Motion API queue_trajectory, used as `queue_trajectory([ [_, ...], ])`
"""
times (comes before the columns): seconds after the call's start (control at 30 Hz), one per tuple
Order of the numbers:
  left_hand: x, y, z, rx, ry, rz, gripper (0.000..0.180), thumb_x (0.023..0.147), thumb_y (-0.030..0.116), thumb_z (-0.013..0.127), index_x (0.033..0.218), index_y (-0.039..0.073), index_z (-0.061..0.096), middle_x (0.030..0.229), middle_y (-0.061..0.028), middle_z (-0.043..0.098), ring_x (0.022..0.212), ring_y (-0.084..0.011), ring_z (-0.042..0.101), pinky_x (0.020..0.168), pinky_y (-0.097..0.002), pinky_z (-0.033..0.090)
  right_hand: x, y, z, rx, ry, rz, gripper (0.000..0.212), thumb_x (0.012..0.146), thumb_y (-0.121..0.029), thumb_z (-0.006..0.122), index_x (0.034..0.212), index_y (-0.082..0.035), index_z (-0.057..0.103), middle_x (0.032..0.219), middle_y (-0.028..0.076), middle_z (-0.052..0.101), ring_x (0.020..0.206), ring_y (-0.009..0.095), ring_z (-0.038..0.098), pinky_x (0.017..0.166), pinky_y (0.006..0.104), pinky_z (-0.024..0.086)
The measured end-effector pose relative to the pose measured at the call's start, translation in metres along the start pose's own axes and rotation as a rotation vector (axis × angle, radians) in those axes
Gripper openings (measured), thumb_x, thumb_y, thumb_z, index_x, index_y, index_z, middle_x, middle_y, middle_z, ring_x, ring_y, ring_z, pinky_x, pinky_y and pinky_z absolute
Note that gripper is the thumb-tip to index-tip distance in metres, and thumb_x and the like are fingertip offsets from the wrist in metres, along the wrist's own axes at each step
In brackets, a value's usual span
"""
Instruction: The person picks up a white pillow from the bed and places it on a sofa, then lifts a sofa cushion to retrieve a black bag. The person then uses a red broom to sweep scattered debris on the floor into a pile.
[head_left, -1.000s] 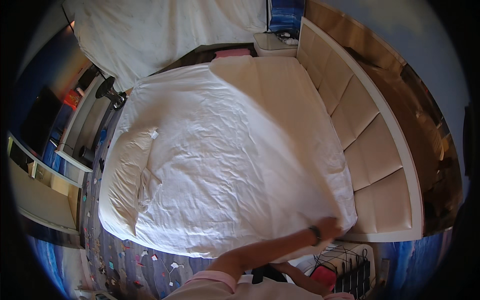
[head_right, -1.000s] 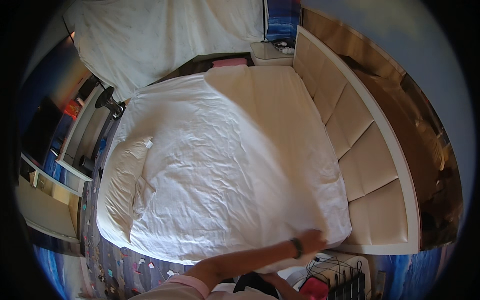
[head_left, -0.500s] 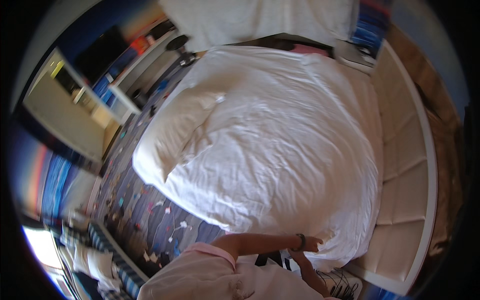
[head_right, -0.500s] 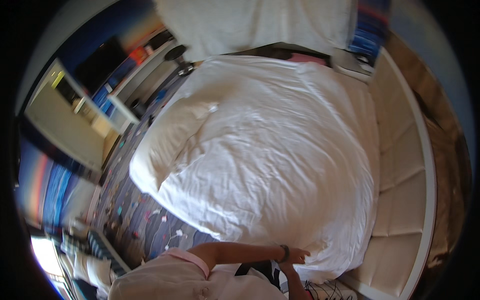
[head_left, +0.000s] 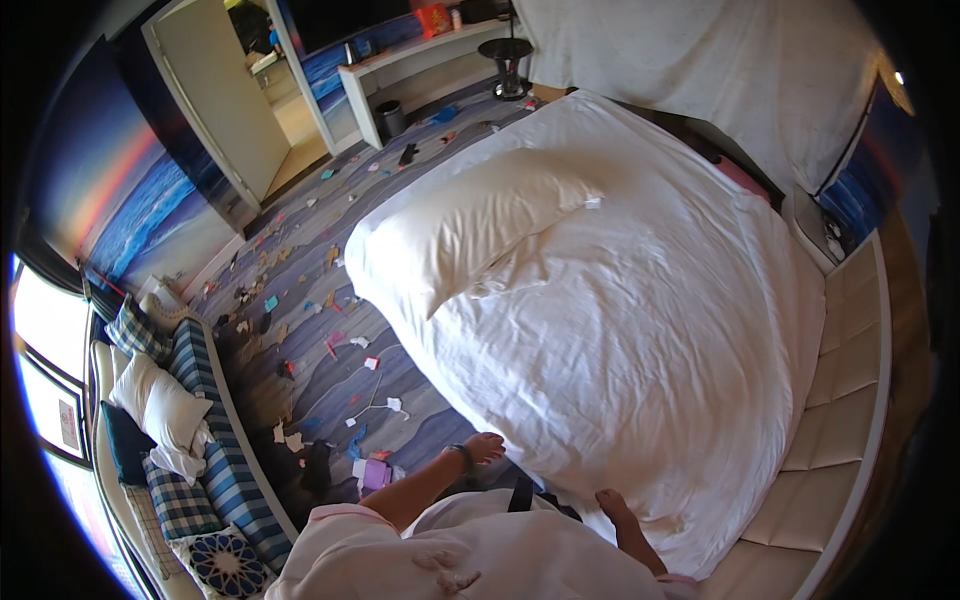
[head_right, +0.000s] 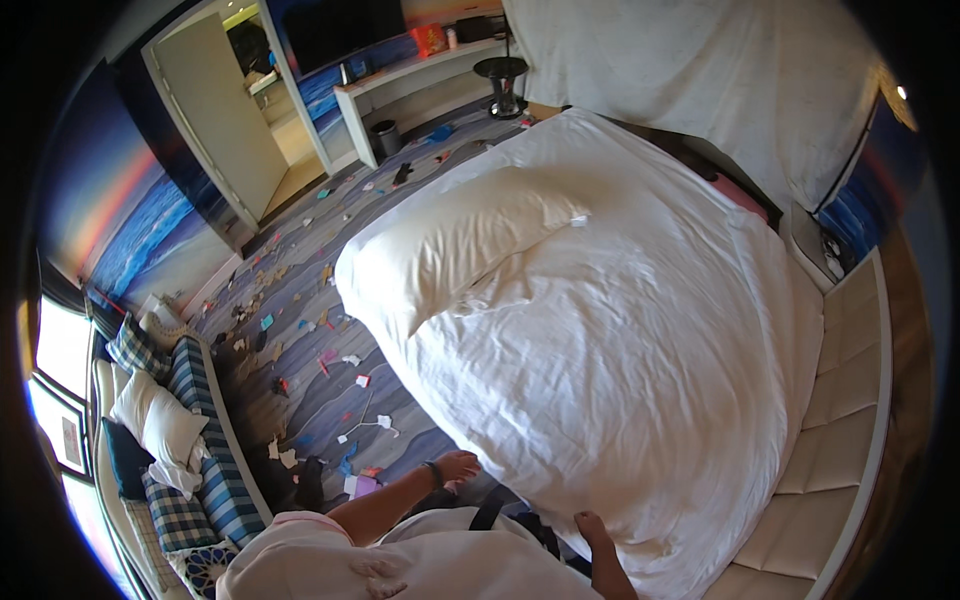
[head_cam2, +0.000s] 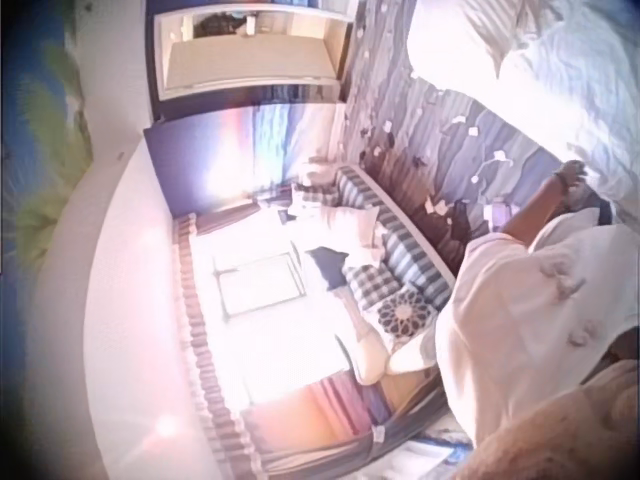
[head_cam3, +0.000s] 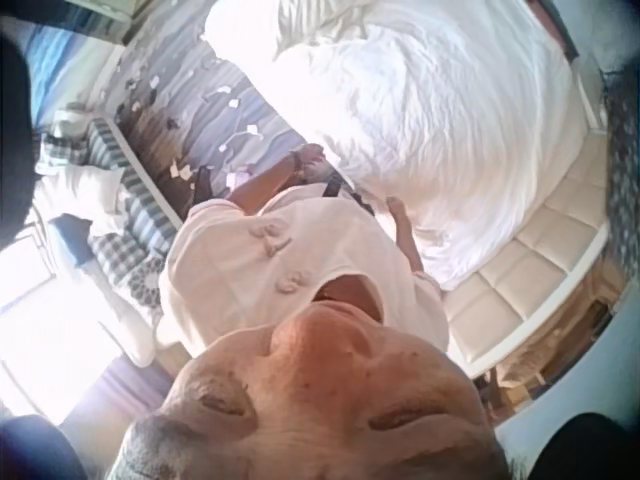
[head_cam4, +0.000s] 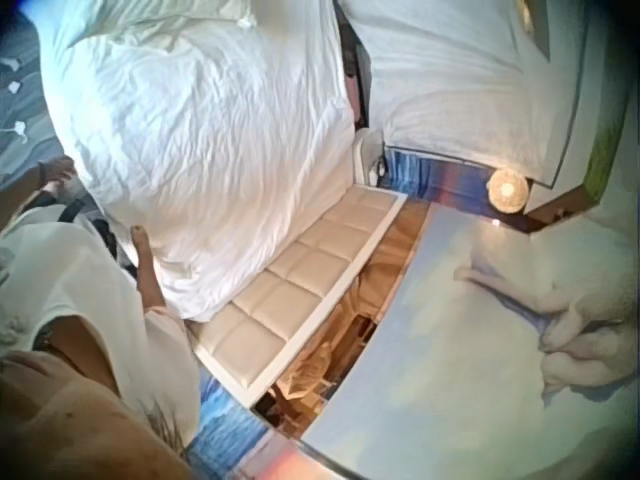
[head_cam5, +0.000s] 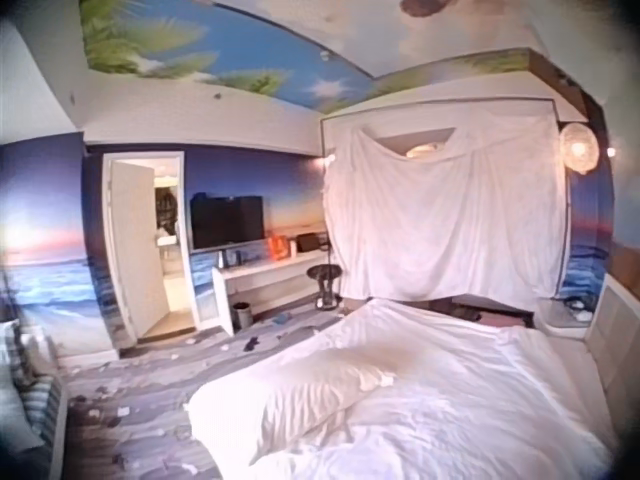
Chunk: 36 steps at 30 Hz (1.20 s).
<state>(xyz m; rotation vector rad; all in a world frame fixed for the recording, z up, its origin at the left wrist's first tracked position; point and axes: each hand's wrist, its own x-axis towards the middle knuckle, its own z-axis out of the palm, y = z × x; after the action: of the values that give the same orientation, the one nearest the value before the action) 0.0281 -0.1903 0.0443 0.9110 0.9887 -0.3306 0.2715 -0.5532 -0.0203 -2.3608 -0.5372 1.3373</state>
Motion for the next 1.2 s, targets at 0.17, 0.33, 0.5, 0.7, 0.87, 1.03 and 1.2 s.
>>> queue_trajectory([
  [0.17, -0.052, -0.016, -0.113, -0.234, 0.165, 0.036, 0.038, 0.093, 0.037, 0.055, 0.123, 0.014, 0.051, 0.110, -0.0065, 0.065, 0.095, -0.0193, 0.063, 0.077, -0.0354, 0.048, 0.057, -0.103, 0.065, -0.059, -0.048, -0.141, 0.039, 0.083, -0.035, 0.052, 0.094, -0.001, 0.067, 0.094, 0.024, 0.066, 0.093, 0.037, 0.064, 0.083, 0.0415, 0.049],
  [0.33, -0.102, -0.010, -0.195, -0.318, 0.284, 0.041, 0.038, 0.095, 0.035, 0.052, 0.126, 0.013, 0.048, 0.113, -0.0089, 0.064, 0.101, -0.0220, 0.062, 0.079, -0.0362, 0.048, 0.076, -0.255, 0.117, -0.077, -0.097, -0.246, 0.038, 0.084, -0.038, 0.057, 0.096, -0.002, 0.065, 0.094, 0.016, 0.067, 0.094, 0.026, 0.063, 0.083, 0.0344, 0.048],
  [0.5, -0.118, -0.005, -0.245, -0.459, 0.335, 0.094, 0.040, 0.094, 0.035, 0.053, 0.127, 0.012, 0.047, 0.114, -0.0080, 0.064, 0.102, -0.0215, 0.061, 0.082, -0.0371, 0.046, 0.094, -0.346, 0.146, -0.107, -0.191, -0.387, 0.038, 0.084, -0.037, 0.059, 0.103, -0.004, 0.064, 0.095, 0.011, 0.067, 0.089, 0.022, 0.062, 0.081, 0.0331, 0.048],
  [0.7, -0.098, 0.005, -0.249, -0.613, 0.286, 0.110, 0.041, 0.094, 0.034, 0.053, 0.126, 0.010, 0.046, 0.115, -0.0095, 0.063, 0.103, -0.0236, 0.061, 0.083, -0.0389, 0.046, 0.161, -0.389, 0.130, 0.254, -0.371, -0.158, 0.035, 0.089, -0.038, 0.060, 0.115, -0.014, 0.056, 0.090, -0.002, 0.056, 0.081, 0.011, 0.054, 0.067, 0.0276, 0.046],
  [0.87, -0.082, 0.038, -0.252, -0.604, 0.289, 0.103, 0.040, 0.094, 0.034, 0.054, 0.125, 0.011, 0.047, 0.114, -0.0094, 0.063, 0.103, -0.0238, 0.061, 0.083, -0.0393, 0.046, 0.235, -0.456, 0.083, 0.550, -0.314, 0.013, 0.052, 0.089, -0.052, 0.055, 0.127, -0.018, 0.044, 0.116, 0.005, 0.054, 0.100, 0.020, 0.056, 0.079, 0.0399, 0.046],
  [1.03, -0.061, 0.087, -0.274, -0.637, 0.332, 0.037, 0.038, 0.093, 0.034, 0.056, 0.123, 0.012, 0.049, 0.115, -0.0087, 0.062, 0.104, -0.0231, 0.060, 0.083, -0.0388, 0.047, 0.312, -0.519, 0.049, 0.777, -0.176, 0.003, 0.068, 0.086, -0.059, 0.054, 0.137, -0.018, 0.035, 0.133, 0.011, 0.046, 0.116, 0.028, 0.051, 0.092, 0.0483, 0.043],
  [1.2, -0.006, 0.179, -0.291, -0.439, 0.400, 0.054, 0.041, 0.091, 0.035, 0.058, 0.124, 0.013, 0.049, 0.115, -0.0065, 0.060, 0.104, -0.0205, 0.060, 0.084, -0.0383, 0.046, 0.379, -0.558, 0.020, 0.920, -0.123, 0.061, 0.093, 0.077, -0.076, 0.050, 0.147, -0.023, 0.019, 0.149, 0.015, 0.028, 0.135, 0.035, 0.030, 0.103, 0.0548, 0.029],
])
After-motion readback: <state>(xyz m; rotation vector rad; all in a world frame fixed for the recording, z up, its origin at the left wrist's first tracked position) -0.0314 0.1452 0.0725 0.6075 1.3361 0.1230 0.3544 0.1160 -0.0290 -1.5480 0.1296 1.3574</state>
